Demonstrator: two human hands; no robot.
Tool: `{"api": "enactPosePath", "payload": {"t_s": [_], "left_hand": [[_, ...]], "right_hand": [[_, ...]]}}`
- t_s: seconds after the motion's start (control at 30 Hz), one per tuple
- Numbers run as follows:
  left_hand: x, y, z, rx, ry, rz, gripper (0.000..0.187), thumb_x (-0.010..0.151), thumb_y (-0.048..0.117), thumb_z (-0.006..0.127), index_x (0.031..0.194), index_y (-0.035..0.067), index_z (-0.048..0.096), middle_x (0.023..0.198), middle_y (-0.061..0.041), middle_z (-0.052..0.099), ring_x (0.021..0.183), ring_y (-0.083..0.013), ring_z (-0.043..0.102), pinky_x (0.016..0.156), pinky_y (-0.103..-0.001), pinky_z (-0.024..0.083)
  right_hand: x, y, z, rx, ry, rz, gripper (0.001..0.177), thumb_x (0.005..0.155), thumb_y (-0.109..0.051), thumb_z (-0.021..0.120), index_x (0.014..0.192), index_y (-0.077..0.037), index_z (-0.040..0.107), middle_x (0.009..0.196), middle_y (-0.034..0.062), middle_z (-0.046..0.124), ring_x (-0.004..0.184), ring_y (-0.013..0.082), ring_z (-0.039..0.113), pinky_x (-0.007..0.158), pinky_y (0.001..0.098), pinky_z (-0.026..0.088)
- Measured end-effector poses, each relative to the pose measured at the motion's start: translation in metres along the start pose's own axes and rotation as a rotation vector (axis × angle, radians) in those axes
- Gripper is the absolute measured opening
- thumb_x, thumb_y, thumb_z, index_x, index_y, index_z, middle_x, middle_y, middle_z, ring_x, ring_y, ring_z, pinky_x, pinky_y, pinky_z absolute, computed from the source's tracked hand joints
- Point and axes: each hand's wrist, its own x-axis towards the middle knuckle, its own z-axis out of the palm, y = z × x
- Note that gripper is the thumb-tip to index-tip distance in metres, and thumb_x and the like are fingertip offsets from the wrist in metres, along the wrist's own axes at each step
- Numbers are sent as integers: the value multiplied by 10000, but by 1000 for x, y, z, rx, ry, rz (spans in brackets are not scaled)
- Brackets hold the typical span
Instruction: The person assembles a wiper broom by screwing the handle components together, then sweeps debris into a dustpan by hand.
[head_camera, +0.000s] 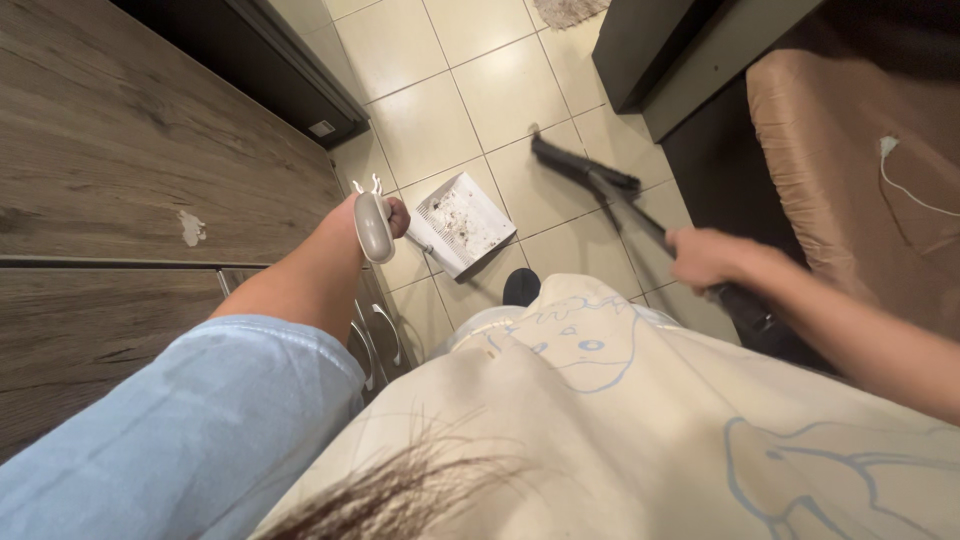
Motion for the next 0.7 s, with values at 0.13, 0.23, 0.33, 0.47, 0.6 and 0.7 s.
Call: {"api": "enactPosePath", "payload": {"t_s": [0.13, 0.23, 0.33, 0.47, 0.6, 0.7], "left_hand": [[0, 3, -2, -3, -3, 11, 292, 957, 224, 461, 847, -45, 429, 765, -139, 485, 609, -212, 538, 488, -297, 494], [5, 2, -1, -4, -9, 16, 293, 954, 225, 460, 840, -43, 431, 761, -140, 486, 606, -214, 538, 486, -298, 493], [7, 5, -2, -2, -14, 31, 293, 951, 226, 459, 833, -42, 432, 756, -140, 486, 603, -216, 538, 483, -299, 493], [10, 6, -6, -11, -27, 48, 294, 947, 227, 458, 824, -40, 434, 750, -141, 487, 599, -218, 538, 481, -300, 492], [11, 6, -8, -20, -49, 65, 296, 943, 228, 456, 815, -37, 436, 743, -142, 488, 595, -221, 538, 478, -301, 491], [11, 1, -14, -32, -72, 74, 297, 941, 229, 455, 808, -36, 437, 739, -143, 489, 592, -223, 538, 475, -302, 490]], "right_hand": [[-8, 1, 23, -77, -82, -54, 506, 827, 9, 520, 1329, -42, 557, 763, 226, 727, 587, 295, 695, 559, 438, 553], [-22, 2, 39, -103, -4, -321, 682, 715, -21, 637, 1391, -36, 545, 796, 147, 714, 642, 206, 694, 602, 358, 552], [-45, -9, 27, -33, -182, -153, 626, 817, -76, 602, 1442, -81, 555, 733, 218, 731, 548, 258, 659, 549, 388, 522], [-74, -11, 17, 73, -190, -167, 641, 811, -132, 631, 1447, -140, 544, 715, 148, 722, 500, 236, 611, 516, 390, 515], [-80, 0, 3, 116, -128, -163, 707, 858, -97, 637, 1527, -146, 411, 687, 129, 665, 474, 203, 605, 490, 347, 506], [-65, 3, -17, 184, -128, -17, 670, 944, -86, 600, 1565, -180, 367, 612, 147, 571, 459, 234, 519, 455, 385, 460]]}}
